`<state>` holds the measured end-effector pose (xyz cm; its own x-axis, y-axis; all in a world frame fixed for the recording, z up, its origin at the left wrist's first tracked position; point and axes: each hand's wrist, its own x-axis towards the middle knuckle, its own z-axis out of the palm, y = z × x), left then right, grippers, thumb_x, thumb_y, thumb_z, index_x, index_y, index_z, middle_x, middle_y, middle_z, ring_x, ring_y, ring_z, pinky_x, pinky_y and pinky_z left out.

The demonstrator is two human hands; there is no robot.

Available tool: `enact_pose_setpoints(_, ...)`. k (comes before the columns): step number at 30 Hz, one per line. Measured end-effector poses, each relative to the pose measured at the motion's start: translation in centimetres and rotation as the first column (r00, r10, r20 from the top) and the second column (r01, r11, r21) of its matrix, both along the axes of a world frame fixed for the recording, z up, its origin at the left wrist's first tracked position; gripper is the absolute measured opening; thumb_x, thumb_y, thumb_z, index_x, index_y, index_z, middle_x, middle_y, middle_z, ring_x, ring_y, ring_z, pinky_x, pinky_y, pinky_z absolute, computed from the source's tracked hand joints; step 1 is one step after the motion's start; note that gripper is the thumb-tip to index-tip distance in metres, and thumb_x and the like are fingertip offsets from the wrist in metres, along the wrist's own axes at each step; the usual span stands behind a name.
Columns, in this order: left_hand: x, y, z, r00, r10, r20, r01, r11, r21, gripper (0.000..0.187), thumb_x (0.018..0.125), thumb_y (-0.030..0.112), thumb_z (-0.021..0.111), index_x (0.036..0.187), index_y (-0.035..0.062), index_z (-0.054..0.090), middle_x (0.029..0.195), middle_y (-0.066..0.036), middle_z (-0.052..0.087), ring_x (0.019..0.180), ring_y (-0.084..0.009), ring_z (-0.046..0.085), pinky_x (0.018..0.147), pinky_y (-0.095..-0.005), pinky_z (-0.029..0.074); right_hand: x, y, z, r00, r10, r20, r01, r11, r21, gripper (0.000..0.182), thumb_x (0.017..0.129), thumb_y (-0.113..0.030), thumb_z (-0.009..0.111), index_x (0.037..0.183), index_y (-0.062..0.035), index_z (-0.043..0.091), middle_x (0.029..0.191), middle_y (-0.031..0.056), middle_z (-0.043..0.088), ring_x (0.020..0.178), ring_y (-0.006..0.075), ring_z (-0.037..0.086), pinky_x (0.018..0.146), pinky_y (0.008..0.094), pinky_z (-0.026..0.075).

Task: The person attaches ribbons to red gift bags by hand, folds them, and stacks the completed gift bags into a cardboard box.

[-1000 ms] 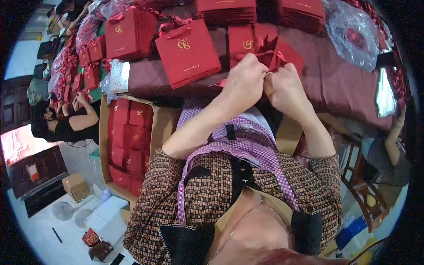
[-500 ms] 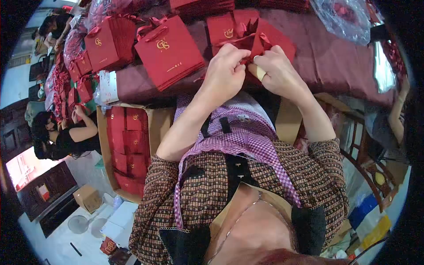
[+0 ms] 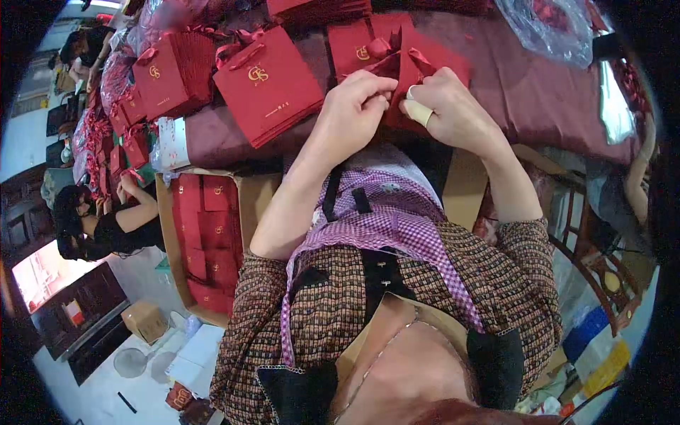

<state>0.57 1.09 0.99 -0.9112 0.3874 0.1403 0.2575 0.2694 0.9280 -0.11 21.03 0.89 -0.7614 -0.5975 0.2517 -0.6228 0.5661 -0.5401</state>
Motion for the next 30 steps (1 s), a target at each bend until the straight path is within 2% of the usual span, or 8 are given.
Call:
enact_pose_setpoints(3,-0.4,0.2,-1.3,0.956,0.026,-0.293,-0.075,0.985,-0.157,0.021,0.079,-0.002,0.058,0.099,-0.0028,0.063,0.090,-0.011,0.059,0.086,-0.0219,0.060,0.077,-0.0281,0.047,0.5,-0.2,0.0,0.998,-0.032,0.050,0.031,0.999,0.013,0.022,0.081,-0.021,0.060,0.067,-0.0037,0.058,0.063,0.0167,0.056,0.068,0.0349,0.056,0.071,0.0427,0.040)
enact_pose_setpoints(9,-0.6,0.4,-1.6,0.981,-0.070,-0.179,0.041,0.987,-0.158,0.015,0.078,0.000,0.057,0.092,-0.0034,0.061,0.091,-0.013,0.058,0.089,-0.0267,0.059,0.077,-0.0304,0.047,1.1,0.0,0.8,0.998,-0.058,0.029,0.055,0.995,0.088,0.022,0.081,-0.022,0.060,0.069,-0.0045,0.059,0.068,0.0144,0.058,0.073,0.0336,0.057,0.075,0.0409,0.039)
enact_pose_setpoints(12,-0.7,0.5,-1.5,0.976,-0.120,-0.183,0.084,0.977,-0.196,0.014,0.077,0.000,0.057,0.090,-0.0037,0.060,0.090,-0.015,0.056,0.087,-0.0292,0.058,0.076,-0.0325,0.047,0.7,0.8,3.1,0.993,-0.033,0.114,-0.005,0.948,0.318,0.026,0.079,-0.031,0.065,0.078,-0.0049,0.064,0.074,0.0126,0.061,0.081,0.0313,0.057,0.077,0.0405,0.040)
enact_pose_setpoints(15,-0.2,0.8,-0.5,0.963,-0.146,-0.227,0.102,0.976,-0.194,0.013,0.077,-0.001,0.055,0.089,-0.0044,0.060,0.091,-0.018,0.055,0.087,-0.0344,0.057,0.077,-0.0372,0.047,0.3,1.7,4.9,0.934,-0.107,-0.342,0.137,0.988,0.065,0.025,0.076,-0.023,0.067,0.095,-0.0080,0.064,0.084,0.0071,0.062,0.093,0.0262,0.056,0.084,0.0418,0.040)
enact_pose_setpoints(19,0.2,1.0,1.2,0.957,-0.172,-0.233,0.126,0.971,-0.201,0.014,0.077,-0.002,0.050,0.087,-0.0055,0.059,0.093,-0.022,0.054,0.089,-0.0386,0.056,0.079,-0.0413,0.046,-0.6,1.1,3.8,0.918,0.104,-0.383,-0.086,0.994,0.063,0.017,0.078,-0.017,0.065,0.093,-0.0084,0.064,0.087,0.0054,0.062,0.106,0.0241,0.054,0.103,0.0441,0.032)
enact_pose_setpoints(25,0.3,-0.2,1.2,0.930,-0.258,-0.261,0.210,0.958,-0.196,0.012,0.077,-0.002,0.053,0.088,-0.0032,0.057,0.083,-0.015,0.055,0.081,-0.0307,0.057,0.072,-0.0343,0.047,-0.6,1.9,5.2,0.936,0.310,-0.164,-0.295,0.949,0.111,0.012,0.077,-0.015,0.065,0.081,-0.0050,0.060,0.082,0.0052,0.060,0.100,0.0238,0.056,0.106,0.0465,0.028)
enact_pose_setpoints(28,-1.2,-1.9,0.6,0.932,-0.131,-0.339,0.058,0.975,-0.216,0.011,0.080,0.003,0.057,0.089,-0.0007,0.061,0.081,-0.010,0.060,0.079,-0.0202,0.060,0.071,-0.0291,0.048,0.1,2.4,4.8,0.930,0.366,-0.034,-0.365,0.930,0.048,0.012,0.074,-0.014,0.066,0.077,-0.0051,0.059,0.077,0.0041,0.058,0.092,0.0231,0.058,0.106,0.0467,0.028)
enact_pose_setpoints(30,-1.7,-4.1,1.9,0.985,0.142,0.097,-0.140,0.990,-0.024,0.010,0.086,0.005,0.056,0.091,0.0012,0.063,0.084,-0.001,0.062,0.075,-0.0080,0.057,0.070,-0.0218,0.046,0.5,3.0,4.7,0.935,0.354,0.009,-0.353,0.934,-0.048,0.013,0.074,-0.015,0.067,0.076,-0.0049,0.059,0.075,0.0042,0.057,0.088,0.0235,0.058,0.106,0.0469,0.028)
